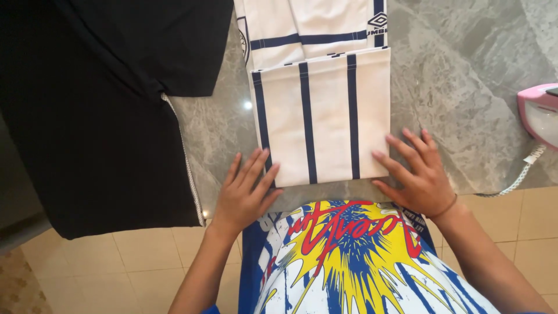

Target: Ironing and folding multiple shirts on a table.

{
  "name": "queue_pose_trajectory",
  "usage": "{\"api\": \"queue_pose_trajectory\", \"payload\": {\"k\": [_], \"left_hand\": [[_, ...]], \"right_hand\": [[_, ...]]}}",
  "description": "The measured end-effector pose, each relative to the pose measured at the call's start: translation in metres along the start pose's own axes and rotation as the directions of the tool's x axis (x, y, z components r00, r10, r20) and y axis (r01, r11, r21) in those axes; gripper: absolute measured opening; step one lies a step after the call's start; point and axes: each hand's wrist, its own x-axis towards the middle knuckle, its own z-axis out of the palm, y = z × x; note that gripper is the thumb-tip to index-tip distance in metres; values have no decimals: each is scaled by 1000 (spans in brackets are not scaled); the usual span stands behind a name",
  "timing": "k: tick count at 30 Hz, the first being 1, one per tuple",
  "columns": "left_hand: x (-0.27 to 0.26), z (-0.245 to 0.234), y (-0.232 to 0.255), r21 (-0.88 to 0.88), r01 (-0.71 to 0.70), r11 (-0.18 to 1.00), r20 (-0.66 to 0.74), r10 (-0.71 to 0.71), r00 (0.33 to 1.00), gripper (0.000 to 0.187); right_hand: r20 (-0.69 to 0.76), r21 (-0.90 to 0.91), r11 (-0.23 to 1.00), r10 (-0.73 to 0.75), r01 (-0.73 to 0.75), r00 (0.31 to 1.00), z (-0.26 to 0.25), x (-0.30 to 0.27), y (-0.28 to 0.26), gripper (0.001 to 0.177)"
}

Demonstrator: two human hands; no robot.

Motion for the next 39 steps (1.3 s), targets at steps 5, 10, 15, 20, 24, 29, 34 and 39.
{"api": "queue_pose_trajectory", "payload": {"k": [5, 10, 15, 20, 24, 29, 34, 39], "left_hand": [[-2, -1, 6, 33, -70, 997, -242, 76, 967, 30], [16, -46, 25, -215, -29, 976, -357, -51, 933, 19], [11, -107, 52, -286, -113, 952, -438, -26, 898, 15], [6, -130, 72, -460, -156, 874, -524, -126, 842, 12], [44, -84, 33, -486, -154, 860, -653, -240, 718, 14], [126, -34, -22, -745, -78, 662, -542, -533, 650, 18], [160, -20, -50, -527, 105, 843, -590, -452, 669, 19], [163, -25, -47, -309, 133, 942, -589, -300, 751, 18]], "right_hand": [[-199, -24, 998, -66, 62, 978, -2, -6, 4, 29], [-355, 246, 968, 52, 39, 934, -32, 15, -16, 12], [-528, 459, 864, 80, 205, 845, -74, 31, -49, 18], [-545, 679, 714, 332, 172, 770, -97, 40, -83, 31], [-494, 602, 797, 415, -44, 764, -48, 54, -28, 29], [-306, 711, 695, 444, -108, 842, -19, 145, 14, 15], [-307, 536, 805, 467, -255, 830, 20, 176, 56, 16], [-341, 414, 865, 435, -283, 833, 12, 180, 44, 15]]}}
